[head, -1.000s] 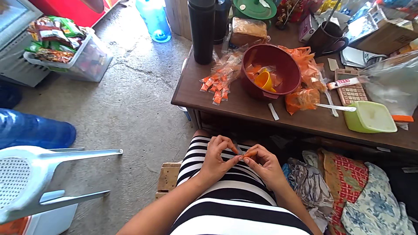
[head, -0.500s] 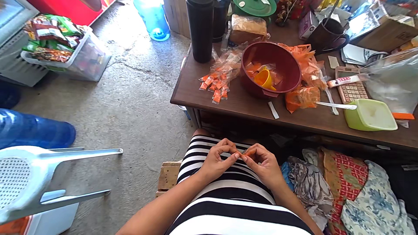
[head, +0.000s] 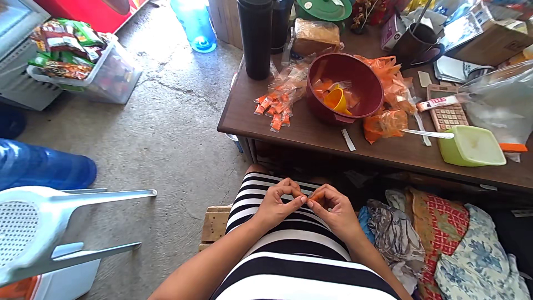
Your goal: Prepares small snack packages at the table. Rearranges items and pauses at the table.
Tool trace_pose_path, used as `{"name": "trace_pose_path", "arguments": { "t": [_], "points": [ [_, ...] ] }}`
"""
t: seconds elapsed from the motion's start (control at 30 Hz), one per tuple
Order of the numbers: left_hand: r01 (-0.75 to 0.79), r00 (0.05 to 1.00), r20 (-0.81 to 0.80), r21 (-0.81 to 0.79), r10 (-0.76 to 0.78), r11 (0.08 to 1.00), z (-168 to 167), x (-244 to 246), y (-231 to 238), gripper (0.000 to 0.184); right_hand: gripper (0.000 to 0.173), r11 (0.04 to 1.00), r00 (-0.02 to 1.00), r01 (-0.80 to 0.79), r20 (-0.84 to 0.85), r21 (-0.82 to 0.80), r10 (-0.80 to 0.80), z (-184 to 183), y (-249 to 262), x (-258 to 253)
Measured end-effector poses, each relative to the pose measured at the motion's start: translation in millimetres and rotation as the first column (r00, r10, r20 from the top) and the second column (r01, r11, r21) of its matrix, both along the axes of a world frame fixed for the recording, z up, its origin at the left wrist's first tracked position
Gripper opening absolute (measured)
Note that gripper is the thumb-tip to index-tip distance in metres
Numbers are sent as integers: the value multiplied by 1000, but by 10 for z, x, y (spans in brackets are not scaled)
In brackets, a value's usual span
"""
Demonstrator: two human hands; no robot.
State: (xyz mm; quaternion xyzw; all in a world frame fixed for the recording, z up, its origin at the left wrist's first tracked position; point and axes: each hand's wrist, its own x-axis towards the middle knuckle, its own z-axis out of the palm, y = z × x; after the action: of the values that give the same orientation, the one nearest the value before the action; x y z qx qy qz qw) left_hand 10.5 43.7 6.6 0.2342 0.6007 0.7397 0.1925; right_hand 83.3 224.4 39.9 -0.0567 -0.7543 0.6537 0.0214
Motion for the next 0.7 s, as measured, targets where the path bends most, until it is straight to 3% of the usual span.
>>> {"name": "trace_pose_path", "arguments": {
  "t": [0.47, 0.7],
  "points": [
    [4, 1000, 20, -18, -3, 1000, 2, 7, 1, 10, 8, 1000, 1000, 0, 17, -9, 0, -5, 6, 7],
    [40, 990, 137, 12, -41, 999, 27, 3, -9, 9, 9, 1000, 1000, -12, 23, -13, 13, -1, 1, 8]
  ]
}}
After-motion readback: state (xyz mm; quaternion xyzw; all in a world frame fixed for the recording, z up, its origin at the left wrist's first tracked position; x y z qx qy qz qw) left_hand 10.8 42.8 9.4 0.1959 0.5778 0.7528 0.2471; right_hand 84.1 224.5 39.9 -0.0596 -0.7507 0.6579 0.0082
